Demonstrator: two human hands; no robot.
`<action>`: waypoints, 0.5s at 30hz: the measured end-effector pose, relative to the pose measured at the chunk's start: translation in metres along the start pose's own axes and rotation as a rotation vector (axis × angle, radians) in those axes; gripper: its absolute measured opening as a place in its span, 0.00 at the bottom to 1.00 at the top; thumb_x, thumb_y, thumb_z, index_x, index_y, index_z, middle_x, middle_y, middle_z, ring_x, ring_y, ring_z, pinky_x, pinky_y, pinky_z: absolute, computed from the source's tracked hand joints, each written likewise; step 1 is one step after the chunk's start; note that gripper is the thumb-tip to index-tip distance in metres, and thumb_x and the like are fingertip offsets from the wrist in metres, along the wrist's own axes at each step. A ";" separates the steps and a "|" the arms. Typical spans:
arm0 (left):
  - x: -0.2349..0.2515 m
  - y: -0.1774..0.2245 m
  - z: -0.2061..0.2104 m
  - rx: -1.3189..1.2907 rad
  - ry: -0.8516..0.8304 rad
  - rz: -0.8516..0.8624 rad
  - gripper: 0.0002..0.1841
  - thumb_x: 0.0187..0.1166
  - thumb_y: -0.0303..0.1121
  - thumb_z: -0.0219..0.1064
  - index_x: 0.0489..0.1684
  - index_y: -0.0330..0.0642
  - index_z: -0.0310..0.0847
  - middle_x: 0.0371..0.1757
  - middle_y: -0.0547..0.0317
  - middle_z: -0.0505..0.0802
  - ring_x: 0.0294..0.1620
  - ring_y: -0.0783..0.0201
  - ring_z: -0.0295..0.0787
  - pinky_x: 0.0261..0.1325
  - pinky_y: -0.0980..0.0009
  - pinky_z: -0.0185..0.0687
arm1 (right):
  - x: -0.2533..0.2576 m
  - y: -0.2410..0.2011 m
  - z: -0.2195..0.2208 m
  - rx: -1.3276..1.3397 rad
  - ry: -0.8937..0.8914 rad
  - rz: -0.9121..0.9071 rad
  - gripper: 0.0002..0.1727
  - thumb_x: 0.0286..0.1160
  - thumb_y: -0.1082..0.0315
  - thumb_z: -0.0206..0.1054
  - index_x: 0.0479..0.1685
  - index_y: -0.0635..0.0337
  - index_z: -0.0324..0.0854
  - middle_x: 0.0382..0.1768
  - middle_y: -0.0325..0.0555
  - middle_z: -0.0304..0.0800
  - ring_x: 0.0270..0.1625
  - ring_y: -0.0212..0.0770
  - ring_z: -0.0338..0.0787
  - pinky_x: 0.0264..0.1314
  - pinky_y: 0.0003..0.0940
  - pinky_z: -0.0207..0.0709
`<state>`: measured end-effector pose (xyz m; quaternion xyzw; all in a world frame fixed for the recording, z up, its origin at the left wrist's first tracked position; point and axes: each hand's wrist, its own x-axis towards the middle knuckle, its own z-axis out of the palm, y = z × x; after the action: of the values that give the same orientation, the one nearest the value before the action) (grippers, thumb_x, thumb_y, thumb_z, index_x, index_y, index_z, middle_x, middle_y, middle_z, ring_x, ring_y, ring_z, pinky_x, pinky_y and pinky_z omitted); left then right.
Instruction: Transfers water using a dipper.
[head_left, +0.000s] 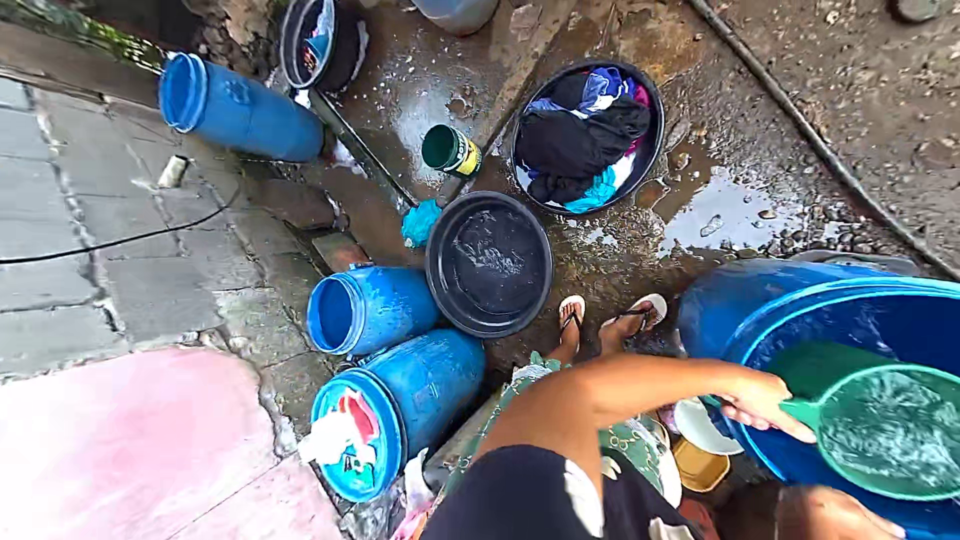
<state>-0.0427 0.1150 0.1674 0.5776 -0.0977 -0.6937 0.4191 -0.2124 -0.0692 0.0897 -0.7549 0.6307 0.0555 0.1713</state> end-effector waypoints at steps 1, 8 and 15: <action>-0.013 -0.005 0.002 -0.001 0.001 0.051 0.23 0.91 0.45 0.60 0.62 0.27 0.78 0.34 0.49 0.84 0.25 0.65 0.73 0.30 0.68 0.72 | -0.004 -0.008 -0.007 -0.017 -0.012 0.016 0.31 0.88 0.67 0.47 0.86 0.74 0.54 0.83 0.57 0.71 0.85 0.41 0.72 0.85 0.27 0.63; -0.117 -0.062 0.011 -0.014 0.098 0.276 0.19 0.87 0.41 0.66 0.51 0.27 0.82 0.26 0.50 0.84 0.19 0.64 0.74 0.25 0.67 0.72 | 0.019 0.027 0.022 0.001 0.086 -0.131 0.29 0.89 0.62 0.48 0.82 0.75 0.61 0.77 0.58 0.77 0.81 0.43 0.78 0.82 0.29 0.70; -0.226 -0.181 0.025 -0.105 0.336 0.201 0.18 0.82 0.40 0.72 0.47 0.28 0.83 0.28 0.50 0.85 0.22 0.63 0.75 0.29 0.64 0.75 | -0.156 -0.110 -0.096 -0.248 -0.223 -0.014 0.28 0.89 0.74 0.39 0.84 0.81 0.57 0.85 0.62 0.67 0.88 0.40 0.67 0.87 0.25 0.59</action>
<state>-0.1543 0.3768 0.2254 0.6499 -0.0475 -0.5463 0.5262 -0.1489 0.0612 0.2472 -0.7638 0.5908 0.2152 0.1462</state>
